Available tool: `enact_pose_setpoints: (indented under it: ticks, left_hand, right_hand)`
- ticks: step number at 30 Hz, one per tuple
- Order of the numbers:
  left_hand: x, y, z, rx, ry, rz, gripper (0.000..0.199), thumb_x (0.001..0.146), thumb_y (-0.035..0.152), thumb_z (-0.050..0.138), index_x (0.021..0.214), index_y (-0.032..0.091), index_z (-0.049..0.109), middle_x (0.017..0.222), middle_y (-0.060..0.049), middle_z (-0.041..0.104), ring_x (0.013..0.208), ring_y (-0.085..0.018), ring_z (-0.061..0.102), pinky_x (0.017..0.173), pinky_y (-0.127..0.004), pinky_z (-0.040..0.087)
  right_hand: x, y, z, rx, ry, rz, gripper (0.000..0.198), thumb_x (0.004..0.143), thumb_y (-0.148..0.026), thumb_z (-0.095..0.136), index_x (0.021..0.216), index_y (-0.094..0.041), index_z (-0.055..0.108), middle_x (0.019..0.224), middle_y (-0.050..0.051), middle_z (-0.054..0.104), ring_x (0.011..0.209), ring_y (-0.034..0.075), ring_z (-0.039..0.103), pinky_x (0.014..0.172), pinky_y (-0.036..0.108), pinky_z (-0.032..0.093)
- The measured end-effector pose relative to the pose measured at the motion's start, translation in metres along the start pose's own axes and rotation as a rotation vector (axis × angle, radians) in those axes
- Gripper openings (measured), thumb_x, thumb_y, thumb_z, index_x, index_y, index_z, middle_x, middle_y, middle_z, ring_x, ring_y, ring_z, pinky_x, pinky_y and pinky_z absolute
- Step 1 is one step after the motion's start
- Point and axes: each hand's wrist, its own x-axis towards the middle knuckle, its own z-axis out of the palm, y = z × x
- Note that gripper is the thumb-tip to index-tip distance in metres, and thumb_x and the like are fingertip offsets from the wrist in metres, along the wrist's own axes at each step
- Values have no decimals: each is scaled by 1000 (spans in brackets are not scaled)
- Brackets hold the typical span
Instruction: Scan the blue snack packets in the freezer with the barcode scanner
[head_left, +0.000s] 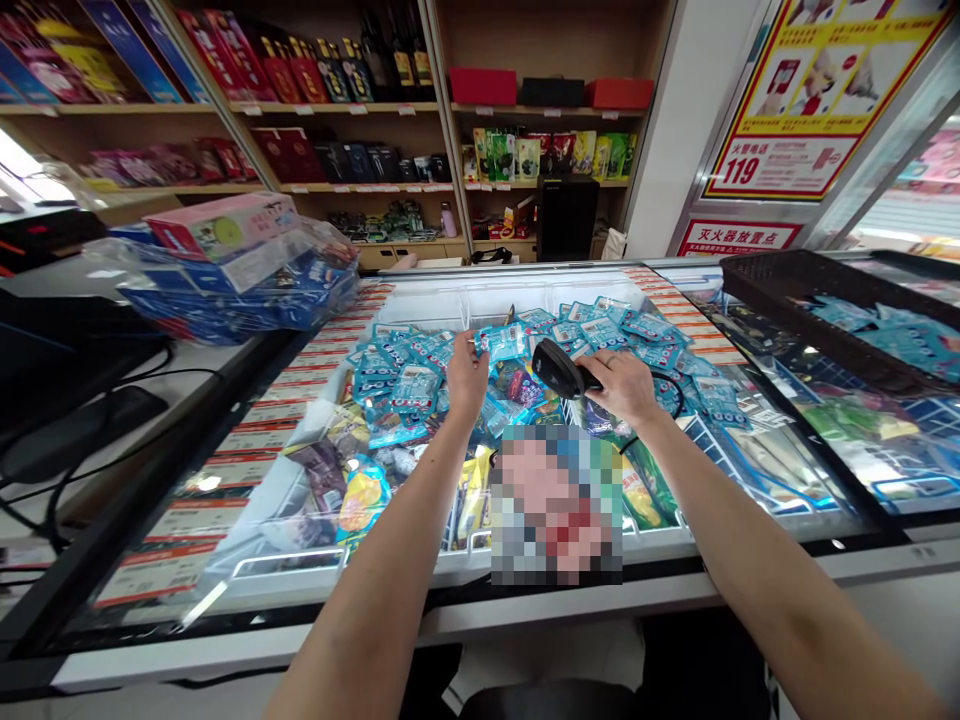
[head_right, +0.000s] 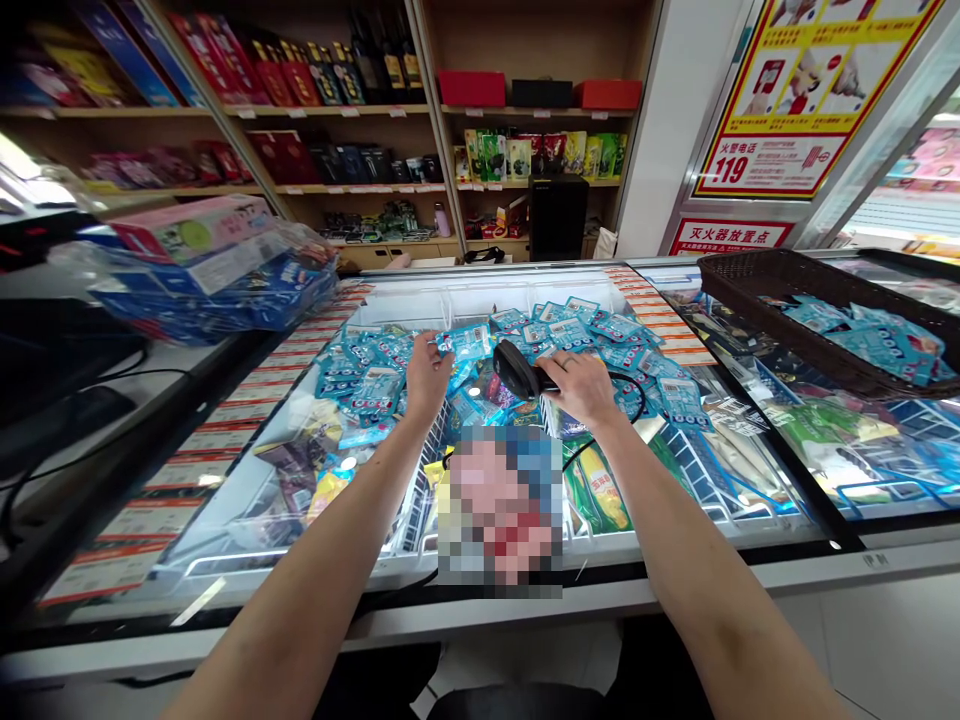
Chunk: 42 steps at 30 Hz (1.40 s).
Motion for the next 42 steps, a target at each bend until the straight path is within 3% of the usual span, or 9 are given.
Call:
enact_pose_setpoints:
  ticks: [16,20,27,30,32,34,37,40,42]
  left_hand:
    - [-5,12,-5,41,10,32,40,83,22,46,123,22,40,93,-4,58,76,-14,56,75,-31,46]
    - [-8,24,-12,112,154,62,44,83,17,42,127,21,38,109,-10,55,101,-21,54,90,-37,42]
    - [-15,32,-20,390,360,-90,30,81,17,44,107,23,59,130,-13,43,122,-32,40,101,-55,29]
    - [-16,33,-16,436,184,68,29,82,25,49,110,26,59,137,-9,41,130,-30,33,108,-56,17]
    - [-16,31,-12,471,-10,172,23,83,30,50,102,27,63,128,-7,52,126,-29,39,110,-56,12]
    - [-15,27,-7,517,-117,226,20,85,30,47,91,28,66,111,-6,62,118,-27,47,111,-57,9]
    - [-15,22,-3,582,-57,222,26,86,28,42,84,26,68,102,-7,65,119,-28,47,111,-61,2]
    - [-15,24,-3,655,22,170,29,85,28,40,93,22,68,120,-12,59,132,-32,34,109,-65,-3]
    - [-15,28,-3,689,8,160,35,87,29,37,104,19,66,134,-13,50,138,-32,24,109,-65,-5]
  right_hand:
    - [-1,-1,0,24,32,12,39,81,-30,61,118,-23,58,101,7,63,91,21,55,77,30,33]
    - [-1,0,1,7,51,66,40,81,-29,59,121,-24,57,99,6,64,89,21,55,77,30,33]
    - [-1,2,1,13,66,79,37,84,-32,57,120,-23,57,98,6,64,89,21,55,77,31,34]
    - [-1,2,1,21,86,102,35,85,-35,55,118,-23,58,97,6,64,89,21,55,78,31,35]
    - [-1,2,1,20,101,117,34,86,-36,53,117,-23,59,96,6,64,89,21,55,77,30,35]
    - [-1,3,0,6,127,154,33,86,-36,53,116,-23,60,95,6,64,87,21,55,76,30,34]
    - [-1,5,1,-33,181,262,32,85,-38,55,112,-23,61,93,6,63,84,21,55,73,31,34]
    - [-1,7,2,-61,203,362,33,85,-42,54,111,-23,62,91,7,63,80,21,54,70,30,33]
    - [0,7,2,-72,198,387,34,85,-43,53,110,-23,62,90,7,62,80,21,53,69,30,32]
